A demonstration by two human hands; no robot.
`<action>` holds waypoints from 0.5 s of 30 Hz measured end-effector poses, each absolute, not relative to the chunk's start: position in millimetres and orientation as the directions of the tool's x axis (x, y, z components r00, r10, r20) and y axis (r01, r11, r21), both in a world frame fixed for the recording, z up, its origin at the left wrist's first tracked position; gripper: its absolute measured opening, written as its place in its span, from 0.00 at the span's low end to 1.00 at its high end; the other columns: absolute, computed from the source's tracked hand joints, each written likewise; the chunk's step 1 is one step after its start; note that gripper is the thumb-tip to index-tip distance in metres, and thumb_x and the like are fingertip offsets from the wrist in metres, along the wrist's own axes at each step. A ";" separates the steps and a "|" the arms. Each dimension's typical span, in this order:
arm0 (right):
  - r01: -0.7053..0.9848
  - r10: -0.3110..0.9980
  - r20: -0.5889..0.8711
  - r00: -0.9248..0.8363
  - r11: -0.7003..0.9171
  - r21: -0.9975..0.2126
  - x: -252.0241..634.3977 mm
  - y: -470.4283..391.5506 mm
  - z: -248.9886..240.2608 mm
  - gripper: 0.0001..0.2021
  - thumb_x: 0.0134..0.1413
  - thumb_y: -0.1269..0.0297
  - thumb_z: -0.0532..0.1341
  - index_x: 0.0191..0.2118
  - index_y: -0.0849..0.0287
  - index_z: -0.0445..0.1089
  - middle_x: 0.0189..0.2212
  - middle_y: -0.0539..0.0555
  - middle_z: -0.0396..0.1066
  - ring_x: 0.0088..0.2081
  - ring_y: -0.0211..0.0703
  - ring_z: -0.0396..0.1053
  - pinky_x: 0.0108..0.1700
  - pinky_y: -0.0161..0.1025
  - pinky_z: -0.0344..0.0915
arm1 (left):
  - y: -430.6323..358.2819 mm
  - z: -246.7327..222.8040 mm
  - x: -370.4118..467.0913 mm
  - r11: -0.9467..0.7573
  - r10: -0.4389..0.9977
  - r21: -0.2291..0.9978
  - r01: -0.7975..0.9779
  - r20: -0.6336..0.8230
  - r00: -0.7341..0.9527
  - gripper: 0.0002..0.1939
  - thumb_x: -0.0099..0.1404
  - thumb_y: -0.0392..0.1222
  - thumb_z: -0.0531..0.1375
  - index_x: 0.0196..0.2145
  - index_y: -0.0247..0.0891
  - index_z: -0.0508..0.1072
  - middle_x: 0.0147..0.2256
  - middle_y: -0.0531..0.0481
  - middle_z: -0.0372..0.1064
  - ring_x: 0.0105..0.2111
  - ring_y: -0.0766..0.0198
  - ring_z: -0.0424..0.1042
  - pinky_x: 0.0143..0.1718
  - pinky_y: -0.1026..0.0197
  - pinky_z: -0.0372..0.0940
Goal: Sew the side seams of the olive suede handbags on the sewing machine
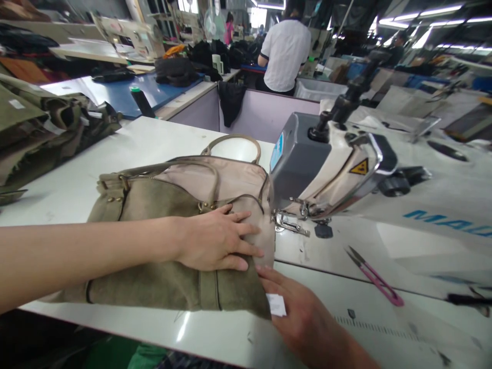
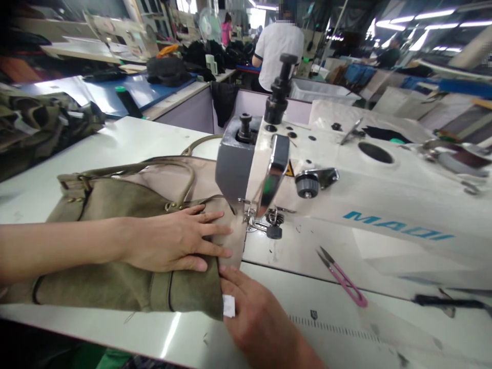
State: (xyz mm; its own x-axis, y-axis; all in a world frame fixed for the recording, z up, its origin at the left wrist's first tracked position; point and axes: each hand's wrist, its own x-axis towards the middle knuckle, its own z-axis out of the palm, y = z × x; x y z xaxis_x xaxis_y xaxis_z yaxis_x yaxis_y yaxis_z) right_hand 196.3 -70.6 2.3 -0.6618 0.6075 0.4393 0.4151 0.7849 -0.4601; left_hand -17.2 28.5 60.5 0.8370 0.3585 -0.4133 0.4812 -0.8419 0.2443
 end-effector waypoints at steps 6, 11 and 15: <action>0.401 0.533 0.471 -0.703 0.844 -0.357 200.1 -50.4 -5.0 0.23 0.62 0.79 0.48 0.61 0.67 0.62 0.47 0.63 0.75 0.52 0.51 0.72 0.57 0.46 0.69 | 55.9 52.5 -16.6 -0.863 0.343 0.254 0.437 -0.342 0.875 0.21 0.73 0.49 0.48 0.62 0.57 0.62 0.66 0.50 0.51 0.66 0.40 0.46 0.62 0.32 0.45; 0.398 0.542 0.461 -0.702 0.836 -0.377 202.4 -31.5 -8.1 0.23 0.63 0.79 0.48 0.61 0.64 0.61 0.50 0.62 0.73 0.55 0.49 0.69 0.59 0.45 0.67 | 91.7 54.3 -16.6 -0.903 0.370 0.141 0.405 -0.222 0.902 0.17 0.65 0.31 0.53 0.49 0.40 0.73 0.51 0.45 0.71 0.53 0.52 0.67 0.58 0.47 0.56; 0.386 0.497 0.480 -0.723 0.867 -0.315 204.6 -20.4 -12.3 0.21 0.63 0.80 0.48 0.59 0.68 0.64 0.50 0.66 0.73 0.56 0.50 0.68 0.60 0.46 0.66 | 95.2 64.5 -26.0 -0.886 0.439 0.089 0.456 -0.159 0.884 0.13 0.64 0.31 0.54 0.43 0.39 0.75 0.43 0.45 0.74 0.48 0.53 0.69 0.58 0.48 0.56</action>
State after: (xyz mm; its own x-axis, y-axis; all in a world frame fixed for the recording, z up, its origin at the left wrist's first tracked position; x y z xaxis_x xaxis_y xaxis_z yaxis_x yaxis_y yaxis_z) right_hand 204.6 -20.4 -12.3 -0.7233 0.4965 0.4800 0.3864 0.8670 -0.3147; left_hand -26.0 95.2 64.5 0.8844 0.4390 -0.1586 0.4556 -0.8858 0.0886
